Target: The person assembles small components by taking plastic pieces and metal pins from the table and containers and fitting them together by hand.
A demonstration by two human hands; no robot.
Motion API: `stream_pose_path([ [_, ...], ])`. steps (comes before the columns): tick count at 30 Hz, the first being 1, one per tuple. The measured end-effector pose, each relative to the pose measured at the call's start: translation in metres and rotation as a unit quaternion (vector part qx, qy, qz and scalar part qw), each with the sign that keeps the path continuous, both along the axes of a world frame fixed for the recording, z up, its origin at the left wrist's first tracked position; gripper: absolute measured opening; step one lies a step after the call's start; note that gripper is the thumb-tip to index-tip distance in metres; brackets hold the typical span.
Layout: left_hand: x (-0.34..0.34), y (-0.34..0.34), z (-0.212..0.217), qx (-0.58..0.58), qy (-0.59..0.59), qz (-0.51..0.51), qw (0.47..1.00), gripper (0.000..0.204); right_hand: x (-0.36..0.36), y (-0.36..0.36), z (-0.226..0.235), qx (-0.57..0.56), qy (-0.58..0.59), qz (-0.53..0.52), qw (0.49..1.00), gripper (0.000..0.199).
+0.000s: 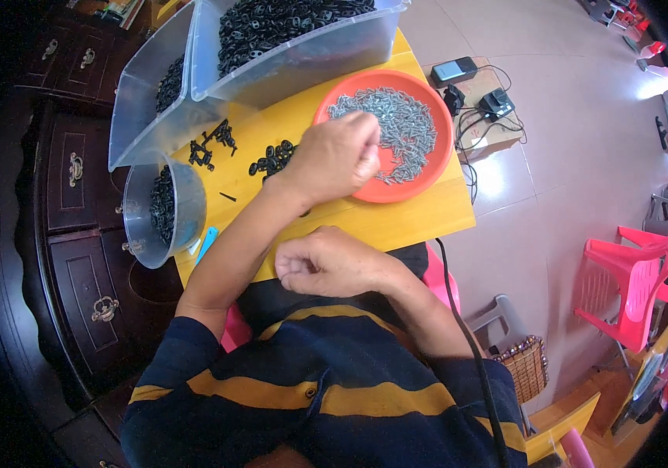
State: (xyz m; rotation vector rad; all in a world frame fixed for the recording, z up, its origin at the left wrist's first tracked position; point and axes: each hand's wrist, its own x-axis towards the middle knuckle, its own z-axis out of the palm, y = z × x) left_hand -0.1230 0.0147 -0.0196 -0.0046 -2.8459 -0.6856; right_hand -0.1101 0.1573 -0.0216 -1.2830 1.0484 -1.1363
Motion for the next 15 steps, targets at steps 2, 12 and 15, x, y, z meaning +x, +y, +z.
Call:
stream_pose_path([
  [2,0.012,-0.013,0.010,0.096,0.083,0.028,0.992,0.011,0.001,-0.001,-0.001,0.026,-0.055,-0.058,0.996,0.006],
  [12,0.091,-0.034,0.013,0.459,0.064,0.134,0.876,0.009,-0.006,-0.004,-0.008,0.048,-0.279,-0.308,0.908,0.010],
  [15,0.106,-0.037,0.013,0.490,0.070,0.121,0.861,0.010,-0.012,-0.004,-0.008,0.058,-0.275,-0.352,0.893,0.010],
])
